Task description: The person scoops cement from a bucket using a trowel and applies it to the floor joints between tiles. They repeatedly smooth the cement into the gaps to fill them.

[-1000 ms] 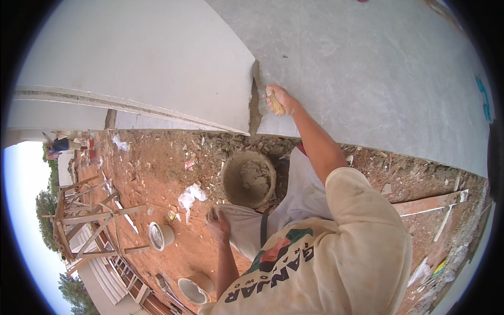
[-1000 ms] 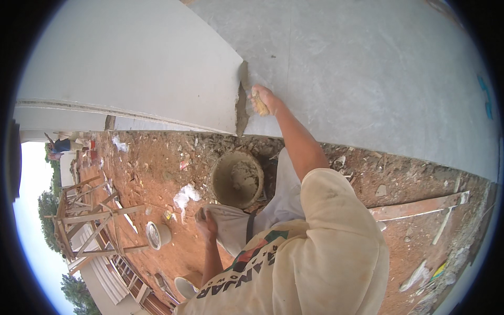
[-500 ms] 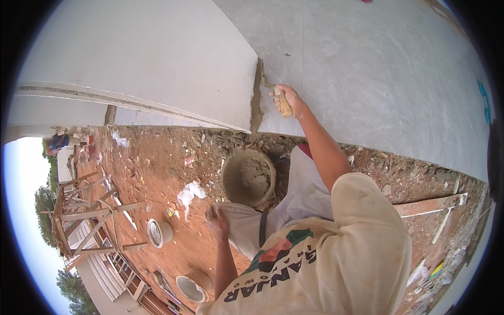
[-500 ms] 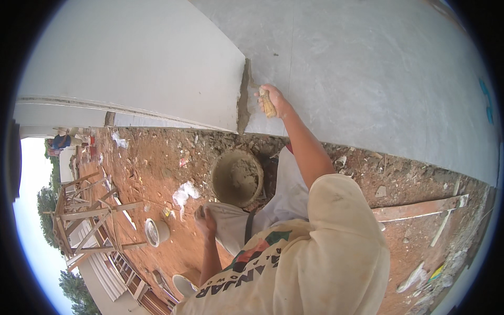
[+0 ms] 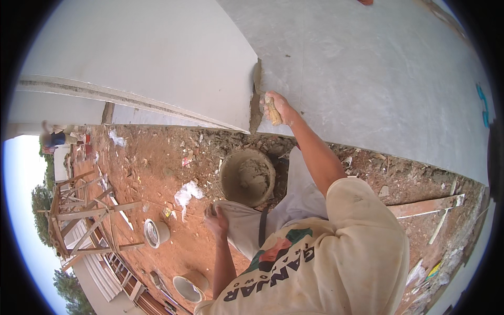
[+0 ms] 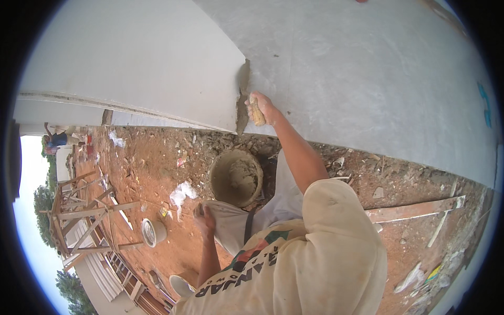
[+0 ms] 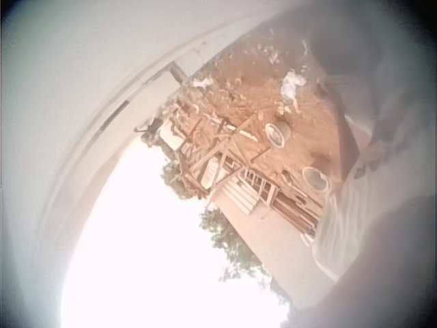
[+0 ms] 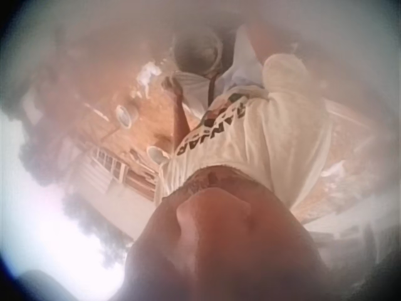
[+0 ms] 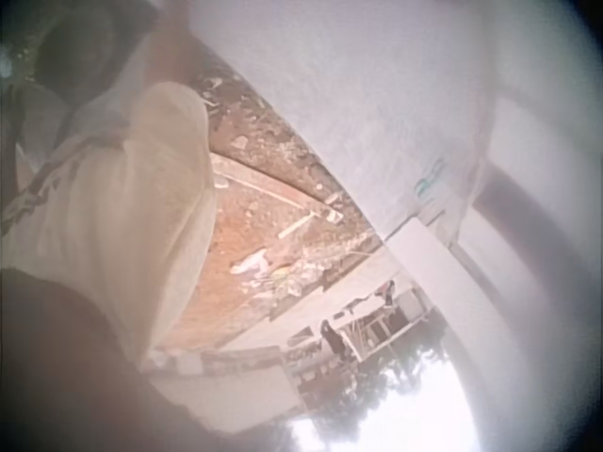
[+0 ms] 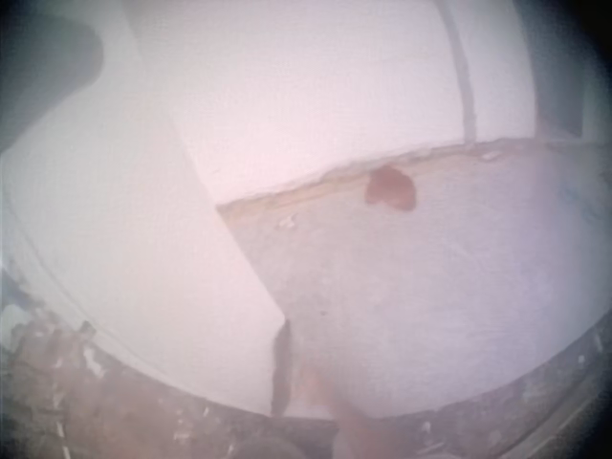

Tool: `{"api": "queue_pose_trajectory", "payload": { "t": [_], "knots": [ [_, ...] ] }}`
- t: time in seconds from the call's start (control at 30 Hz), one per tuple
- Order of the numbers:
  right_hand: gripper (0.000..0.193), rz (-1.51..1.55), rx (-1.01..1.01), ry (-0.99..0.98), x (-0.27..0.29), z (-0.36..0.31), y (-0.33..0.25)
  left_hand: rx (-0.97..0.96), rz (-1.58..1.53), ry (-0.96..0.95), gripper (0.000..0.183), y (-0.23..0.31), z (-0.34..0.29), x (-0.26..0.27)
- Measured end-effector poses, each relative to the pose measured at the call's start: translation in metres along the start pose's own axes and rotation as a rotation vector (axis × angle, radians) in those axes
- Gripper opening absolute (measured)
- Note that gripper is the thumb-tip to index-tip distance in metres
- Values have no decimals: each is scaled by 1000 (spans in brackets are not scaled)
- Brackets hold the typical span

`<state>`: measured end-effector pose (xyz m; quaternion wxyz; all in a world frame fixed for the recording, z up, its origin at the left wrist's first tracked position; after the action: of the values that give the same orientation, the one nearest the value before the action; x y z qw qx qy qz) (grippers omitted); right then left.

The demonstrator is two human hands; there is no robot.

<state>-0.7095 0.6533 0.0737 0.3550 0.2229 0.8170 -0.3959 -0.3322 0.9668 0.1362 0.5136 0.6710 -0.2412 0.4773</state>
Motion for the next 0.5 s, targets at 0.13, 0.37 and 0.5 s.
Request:
{"api": "queue_pose_trajectory", "payload": {
  "t": [0.13, 0.37, 0.5],
  "knots": [
    [43, -3, 8, -22, 0, -26, 3, 32, 18, 16, 50, -11, 2, 2],
    [41, 223, 47, -6, 24, -4, -3, -34, -6, 37, 53, -11, -1, 2],
    [39, 254, -30, -37, 21, 8, 12, -20, -25, 35, 53, 0, -6, 6]
  ]
}}
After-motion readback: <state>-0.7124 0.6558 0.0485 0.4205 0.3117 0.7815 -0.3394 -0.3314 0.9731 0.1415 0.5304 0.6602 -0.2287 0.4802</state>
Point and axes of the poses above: each hand's wrist, its own z-axis towards the middle knuckle, its own x-axis out of the back of the hand, y = z × x, the point moved 4 cm from there along z, towards the middle knuckle, and after that the axes turned 4 degrees about -y, right-handed, at the moved point
